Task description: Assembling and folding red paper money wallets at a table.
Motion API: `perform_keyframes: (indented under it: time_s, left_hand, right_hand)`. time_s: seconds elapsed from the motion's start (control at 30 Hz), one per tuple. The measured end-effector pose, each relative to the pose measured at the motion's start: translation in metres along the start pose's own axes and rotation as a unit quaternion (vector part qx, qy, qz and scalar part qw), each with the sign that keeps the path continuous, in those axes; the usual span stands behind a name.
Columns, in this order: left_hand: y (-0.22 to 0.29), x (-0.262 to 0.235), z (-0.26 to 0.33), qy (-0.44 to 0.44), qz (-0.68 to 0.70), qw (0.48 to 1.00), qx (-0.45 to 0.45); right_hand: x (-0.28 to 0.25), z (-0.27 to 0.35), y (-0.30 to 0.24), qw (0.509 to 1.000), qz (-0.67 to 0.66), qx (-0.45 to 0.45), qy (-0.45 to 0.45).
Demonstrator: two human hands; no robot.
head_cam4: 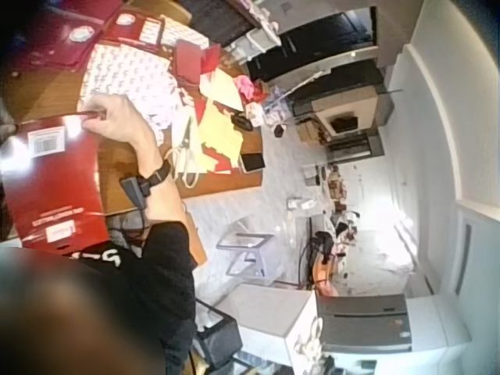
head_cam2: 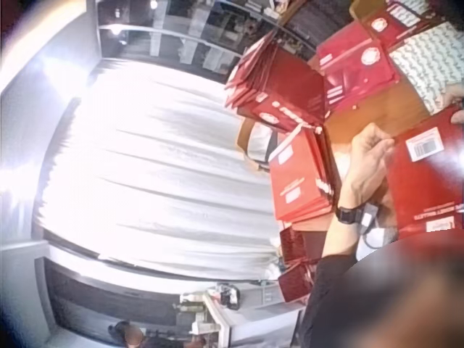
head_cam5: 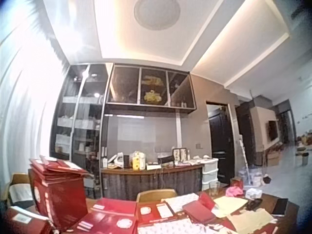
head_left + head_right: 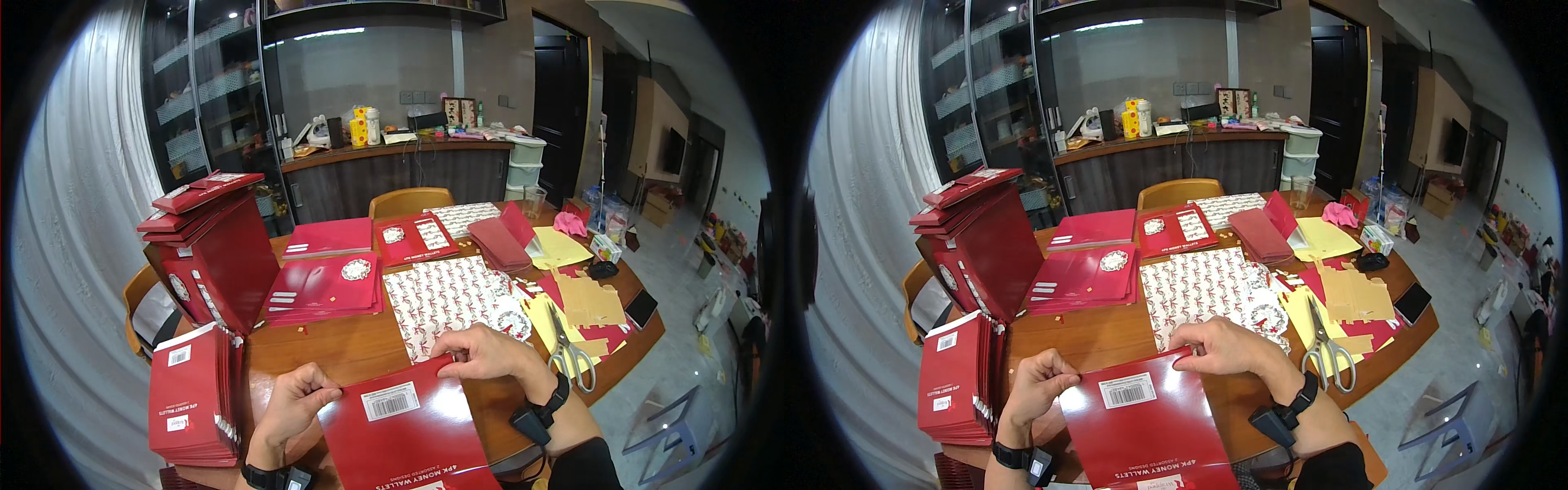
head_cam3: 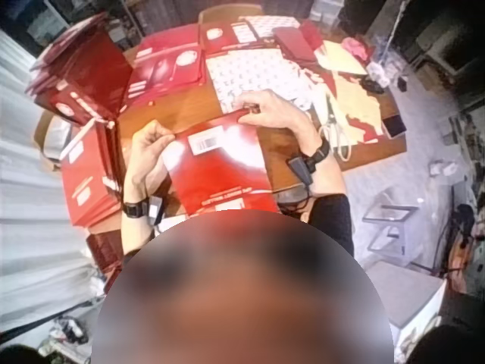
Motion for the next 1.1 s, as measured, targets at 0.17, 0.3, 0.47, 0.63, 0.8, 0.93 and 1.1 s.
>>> perform_keyframes:
  time_s: [0.17,0.3,0.47,0.63,0.8,0.93,1.1]
  left_hand:
    - [-0.001,0.0,0.002,-0.008,0.014,1.0,-0.007]
    - [-0.005,0.008,-0.002,-0.027,0.015,0.999,-0.01]
    - [-0.007,0.009,0.001,-0.032,-0.015,0.999,-0.032]
    - [-0.004,-0.001,-0.003,0.004,0.007,1.0,0.003]
    - [0.002,-0.015,-0.003,0.041,0.043,0.998,0.03]
    - [0.022,-0.02,0.004,0.069,0.053,0.995,0.057]
    - [0.094,-0.02,0.03,0.136,-0.009,0.966,0.219]
  right_hand:
    - [0.002,-0.001,-0.003,0.999,0.016,-0.033,-0.006]
    - [-0.002,0.002,-0.005,0.997,-0.004,-0.081,0.002]
    - [-0.001,0.002,-0.015,0.991,-0.014,-0.135,0.005]
    - [0.009,0.002,0.021,0.983,-0.118,0.134,-0.046]
    - [0.02,0.002,0.026,0.969,-0.194,0.135,-0.074]
    - [0.015,0.004,0.014,0.955,-0.268,0.119,-0.036]
    - [-0.015,0.015,-0.047,0.966,-0.253,0.031,0.05]
Point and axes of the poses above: each hand's wrist, its own z-axis away from the middle knuckle, its own x-axis out of the palm, y = z × x, the point moved 10 cm from there along -z, towards the middle knuckle
